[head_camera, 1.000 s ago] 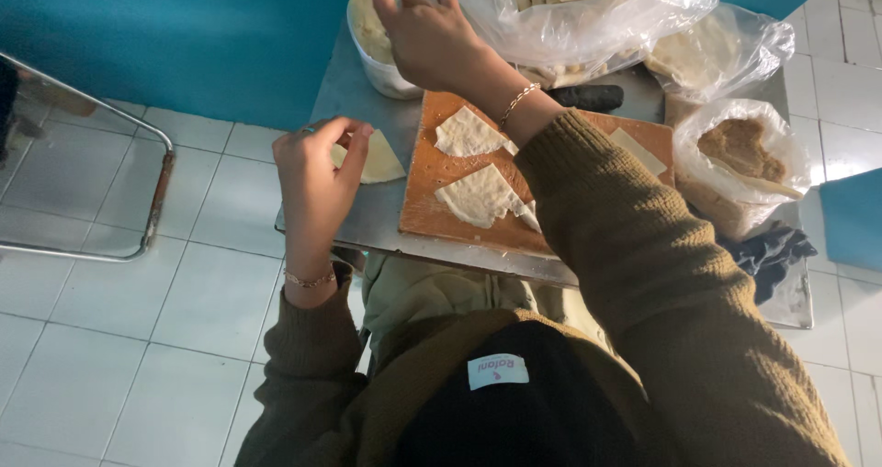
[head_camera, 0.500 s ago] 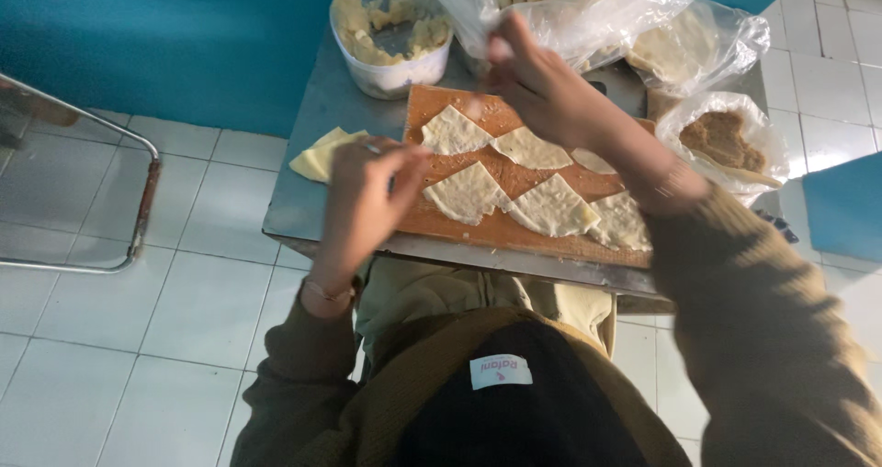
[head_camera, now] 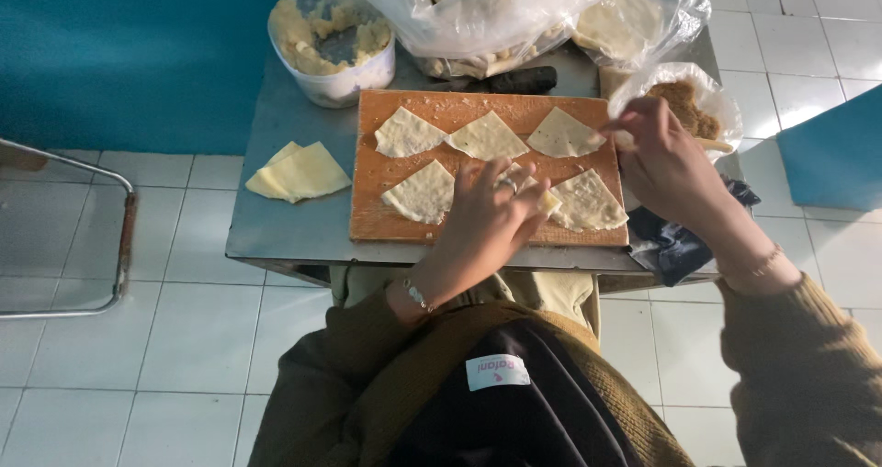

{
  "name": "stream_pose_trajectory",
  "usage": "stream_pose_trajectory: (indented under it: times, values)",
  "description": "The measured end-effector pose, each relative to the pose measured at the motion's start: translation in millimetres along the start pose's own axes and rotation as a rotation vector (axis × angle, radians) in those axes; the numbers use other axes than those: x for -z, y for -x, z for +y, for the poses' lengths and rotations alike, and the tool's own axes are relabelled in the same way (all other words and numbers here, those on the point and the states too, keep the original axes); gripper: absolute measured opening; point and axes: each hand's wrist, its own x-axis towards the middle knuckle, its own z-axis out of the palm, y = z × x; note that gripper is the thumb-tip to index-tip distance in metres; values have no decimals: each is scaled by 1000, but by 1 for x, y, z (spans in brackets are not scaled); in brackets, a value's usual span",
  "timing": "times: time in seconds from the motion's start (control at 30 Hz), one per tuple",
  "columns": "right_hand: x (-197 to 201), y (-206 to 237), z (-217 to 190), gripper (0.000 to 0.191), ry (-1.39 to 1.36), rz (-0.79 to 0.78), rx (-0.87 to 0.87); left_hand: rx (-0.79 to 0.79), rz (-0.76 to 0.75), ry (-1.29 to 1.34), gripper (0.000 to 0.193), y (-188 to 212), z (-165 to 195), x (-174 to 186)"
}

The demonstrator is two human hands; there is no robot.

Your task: The person folds triangular pastry wrappers with a brown filling placed on them, pinching the edges closed by hand and arranging the folded pastries in rows on a wooden board. They also use a small spoon to scoop filling from a plastic bag onto new wrappers and continue folding.

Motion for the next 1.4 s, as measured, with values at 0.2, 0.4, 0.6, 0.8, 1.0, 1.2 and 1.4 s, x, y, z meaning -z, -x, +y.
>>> stream_pose_trajectory:
  times: [0.2, 0.4, 0.6, 0.8, 1.0, 1.2, 1.4]
  values:
    - [-30, -27, -5, 38, 380, 99, 247, 84, -65, -144, 42, -30, -8, -28]
    - [-43, -21, -11, 42, 714, -5, 287, 141, -78, -150, 45, -40, -6, -50]
    - [-42, -25, 2, 48, 908, -84, 350, 161, -199, -172, 42, -41, -11, -53]
    - [-30, -38, 15, 58, 1050, -136, 335, 195, -166, -108, 43, -43, -12, -51]
    - [-28, -27, 14, 59, 820, -71, 346, 173, -127, -118, 39, -40, -15, -52]
    - [-42, -29, 17, 51, 942, -79, 403, 165, -164, -132, 35, -40, -18, -53]
    - [-37, -29, 14, 45, 977, -51, 403, 170, -94, -83, 34, -37, -17, -54]
